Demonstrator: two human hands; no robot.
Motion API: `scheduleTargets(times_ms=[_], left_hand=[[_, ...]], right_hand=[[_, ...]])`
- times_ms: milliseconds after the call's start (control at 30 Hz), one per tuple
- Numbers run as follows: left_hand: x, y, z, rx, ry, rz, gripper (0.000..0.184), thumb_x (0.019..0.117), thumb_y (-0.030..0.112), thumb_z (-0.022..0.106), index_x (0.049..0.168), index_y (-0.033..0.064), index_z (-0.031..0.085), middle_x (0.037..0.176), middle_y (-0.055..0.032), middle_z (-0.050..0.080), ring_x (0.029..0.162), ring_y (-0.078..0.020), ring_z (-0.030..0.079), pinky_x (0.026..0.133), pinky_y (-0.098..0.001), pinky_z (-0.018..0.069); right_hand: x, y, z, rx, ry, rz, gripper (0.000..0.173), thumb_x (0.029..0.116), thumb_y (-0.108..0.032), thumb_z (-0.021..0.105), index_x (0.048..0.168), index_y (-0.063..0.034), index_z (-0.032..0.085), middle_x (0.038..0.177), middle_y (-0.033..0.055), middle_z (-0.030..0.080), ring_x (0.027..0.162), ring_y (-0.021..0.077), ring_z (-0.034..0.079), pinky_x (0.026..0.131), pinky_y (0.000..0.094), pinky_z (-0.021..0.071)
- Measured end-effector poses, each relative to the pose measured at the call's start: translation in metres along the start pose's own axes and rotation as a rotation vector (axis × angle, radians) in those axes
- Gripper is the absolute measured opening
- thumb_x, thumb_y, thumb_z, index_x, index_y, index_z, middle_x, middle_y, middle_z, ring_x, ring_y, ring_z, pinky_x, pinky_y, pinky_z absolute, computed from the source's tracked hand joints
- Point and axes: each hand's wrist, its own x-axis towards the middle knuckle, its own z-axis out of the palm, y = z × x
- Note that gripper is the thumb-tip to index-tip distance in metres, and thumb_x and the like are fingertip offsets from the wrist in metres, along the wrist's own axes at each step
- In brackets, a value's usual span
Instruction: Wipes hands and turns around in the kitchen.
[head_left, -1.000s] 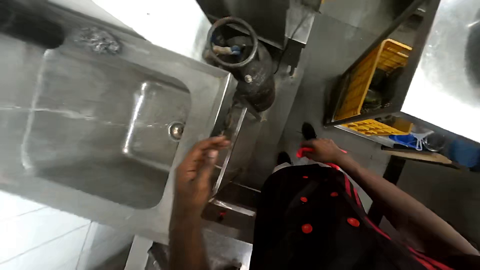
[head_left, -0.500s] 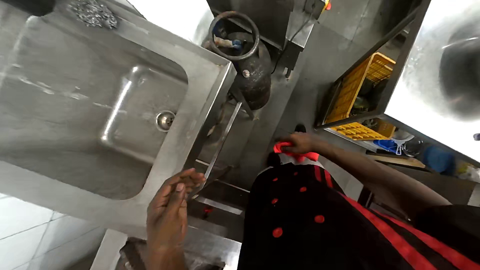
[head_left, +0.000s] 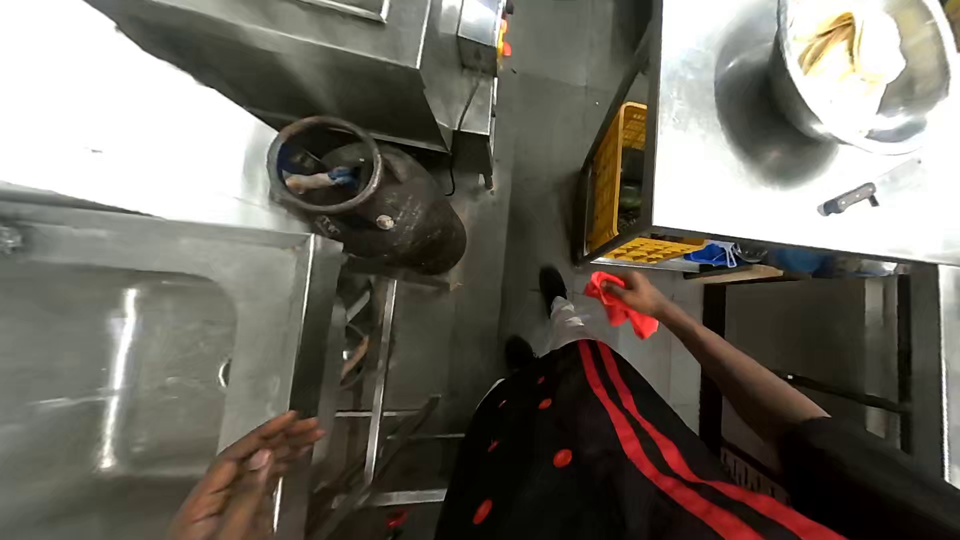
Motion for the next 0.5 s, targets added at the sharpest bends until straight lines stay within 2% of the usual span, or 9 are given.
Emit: scheduleTargets(times_ms=[33,100,133,167,233,333,367,433,500], left_hand=[[0.005,0.004,0.002,0.004,0.004,-0.016,0.040,0.1065,0.013,0.031,0.137,-0.0075,0.046,0.122,-0.0075,0.067,0.106,-0.0141,0.069,0.096,-0.0312,0.0560],[0.017,0.011,0.010,0.039,0.015,-0.021,0.038,0.1063,0.010,0.031,0.136,-0.0087,0.047,0.121,-0.0070,0.067,0.105,-0.0121,0.068,0.095,-0.0303,0.0558],[0.023,0.015,0.016,0.062,0.017,-0.016,0.037,0.1062,0.010,0.032,0.135,-0.0092,0.048,0.120,-0.0065,0.068,0.105,-0.0108,0.068,0.095,-0.0297,0.0559],[0.030,0.018,0.025,0.076,0.015,-0.003,0.037,0.1060,0.010,0.033,0.134,-0.0101,0.048,0.119,-0.0071,0.068,0.105,-0.0109,0.068,0.094,-0.0299,0.0561],[0.045,0.020,0.045,0.088,-0.014,-0.012,0.039,0.1057,0.011,0.033,0.134,-0.0108,0.048,0.120,-0.0089,0.068,0.104,-0.0125,0.068,0.094,-0.0308,0.0561],[0.067,0.007,0.069,0.079,-0.133,-0.033,0.041,0.1068,0.016,0.037,0.137,-0.0083,0.050,0.124,-0.0134,0.067,0.108,-0.0198,0.068,0.097,-0.0355,0.0562],[0.074,0.005,0.074,0.093,-0.168,-0.041,0.041,0.1070,0.017,0.038,0.137,-0.0070,0.052,0.126,-0.0144,0.067,0.110,-0.0217,0.068,0.098,-0.0366,0.0564],[0.084,0.014,0.080,0.132,-0.216,-0.064,0.040,0.1066,0.017,0.040,0.136,-0.0053,0.054,0.128,-0.0143,0.067,0.113,-0.0226,0.068,0.099,-0.0368,0.0557],[0.096,0.024,0.083,0.131,-0.232,-0.046,0.040,0.1072,0.016,0.038,0.137,-0.0068,0.053,0.127,-0.0149,0.067,0.112,-0.0227,0.068,0.100,-0.0369,0.0557]], right_hand=[[-0.032,-0.029,-0.015,0.181,0.058,-0.094,0.030,0.1038,-0.031,0.057,0.103,-0.0050,0.072,0.081,0.0093,0.070,0.072,0.0201,0.067,0.069,0.0440,0.0574],[-0.099,-0.076,-0.016,0.345,0.036,-0.306,0.026,0.1019,-0.027,0.059,0.099,-0.0055,0.073,0.080,0.0035,0.071,0.067,0.0116,0.067,0.062,0.0335,0.0594],[-0.120,-0.081,0.000,0.339,-0.002,-0.416,0.024,0.0999,-0.026,0.060,0.098,-0.0057,0.074,0.084,0.0020,0.072,0.072,0.0095,0.068,0.066,0.0323,0.0604],[-0.126,-0.072,0.021,0.304,-0.041,-0.477,0.027,0.1018,-0.027,0.059,0.100,-0.0055,0.075,0.091,0.0029,0.073,0.080,0.0107,0.069,0.073,0.0344,0.0601],[-0.100,-0.028,0.052,0.203,-0.059,-0.437,0.029,0.1034,-0.029,0.058,0.102,-0.0056,0.075,0.098,0.0064,0.073,0.090,0.0165,0.069,0.082,0.0409,0.0586],[-0.011,0.043,0.060,-0.188,-0.259,-0.140,0.033,0.1024,-0.035,0.059,0.121,-0.0129,0.074,0.113,0.0129,0.074,0.106,0.0311,0.070,0.092,0.0584,0.0541],[0.019,0.055,0.053,-0.339,-0.346,-0.039,0.032,0.1012,-0.038,0.061,0.122,-0.0161,0.074,0.114,0.0136,0.073,0.109,0.0349,0.068,0.092,0.0630,0.0521],[0.053,0.062,0.031,-0.442,-0.345,0.048,0.029,0.0986,-0.039,0.063,0.112,-0.0159,0.074,0.106,0.0141,0.073,0.103,0.0370,0.069,0.087,0.0660,0.0523],[0.044,0.036,-0.011,-0.211,-0.122,-0.036,0.031,0.1002,-0.040,0.060,0.104,-0.0132,0.075,0.089,0.0107,0.073,0.085,0.0293,0.071,0.078,0.0580,0.0561]])
